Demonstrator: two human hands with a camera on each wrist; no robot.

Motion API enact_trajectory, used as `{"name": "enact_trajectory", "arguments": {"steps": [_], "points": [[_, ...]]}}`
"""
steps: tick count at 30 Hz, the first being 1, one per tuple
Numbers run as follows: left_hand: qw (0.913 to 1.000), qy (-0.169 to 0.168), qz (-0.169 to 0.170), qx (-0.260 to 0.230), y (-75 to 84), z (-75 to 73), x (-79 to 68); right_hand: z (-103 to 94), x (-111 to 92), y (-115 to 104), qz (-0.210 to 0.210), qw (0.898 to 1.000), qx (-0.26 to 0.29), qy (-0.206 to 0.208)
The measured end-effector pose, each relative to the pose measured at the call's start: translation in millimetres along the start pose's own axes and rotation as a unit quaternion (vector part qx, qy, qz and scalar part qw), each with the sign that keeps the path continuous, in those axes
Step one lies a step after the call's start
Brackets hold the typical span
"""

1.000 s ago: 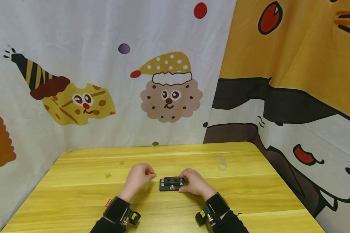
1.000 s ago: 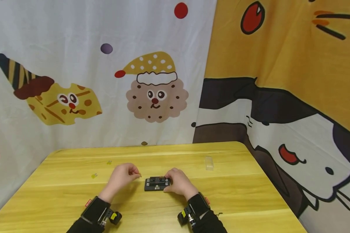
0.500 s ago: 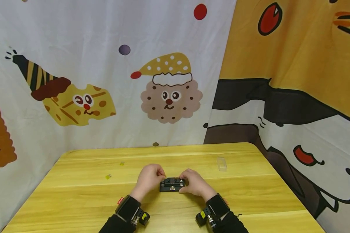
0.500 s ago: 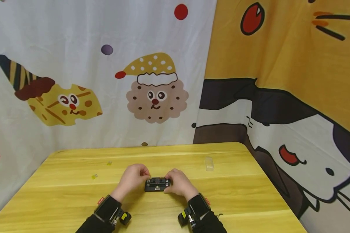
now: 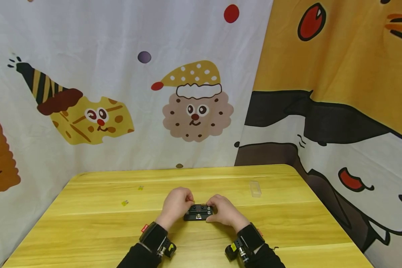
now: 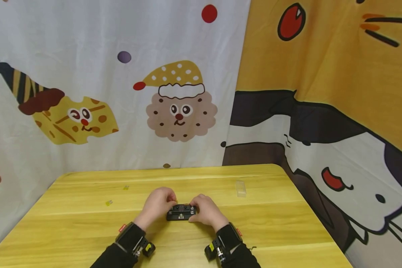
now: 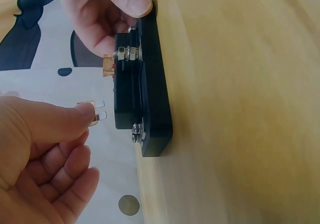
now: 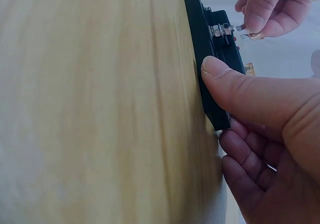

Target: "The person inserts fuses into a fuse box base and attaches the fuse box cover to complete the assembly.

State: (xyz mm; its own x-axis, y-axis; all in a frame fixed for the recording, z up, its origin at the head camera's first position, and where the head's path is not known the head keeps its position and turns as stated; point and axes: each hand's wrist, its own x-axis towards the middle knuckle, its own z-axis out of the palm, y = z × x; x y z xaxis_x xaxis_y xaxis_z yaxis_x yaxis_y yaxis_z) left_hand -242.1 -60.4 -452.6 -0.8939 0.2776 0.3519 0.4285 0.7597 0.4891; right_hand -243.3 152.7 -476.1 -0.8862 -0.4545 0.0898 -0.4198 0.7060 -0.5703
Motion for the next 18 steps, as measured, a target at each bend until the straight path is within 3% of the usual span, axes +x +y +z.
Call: {"name": "enact_trajectory", "arguments": {"steps": [18], "points": [[0.9974,0.018,0.042,0.056,2.3,4.9,1.9,0.7,-1.2,-0.4,-0.009,1.000,0.007,0.001]]}}
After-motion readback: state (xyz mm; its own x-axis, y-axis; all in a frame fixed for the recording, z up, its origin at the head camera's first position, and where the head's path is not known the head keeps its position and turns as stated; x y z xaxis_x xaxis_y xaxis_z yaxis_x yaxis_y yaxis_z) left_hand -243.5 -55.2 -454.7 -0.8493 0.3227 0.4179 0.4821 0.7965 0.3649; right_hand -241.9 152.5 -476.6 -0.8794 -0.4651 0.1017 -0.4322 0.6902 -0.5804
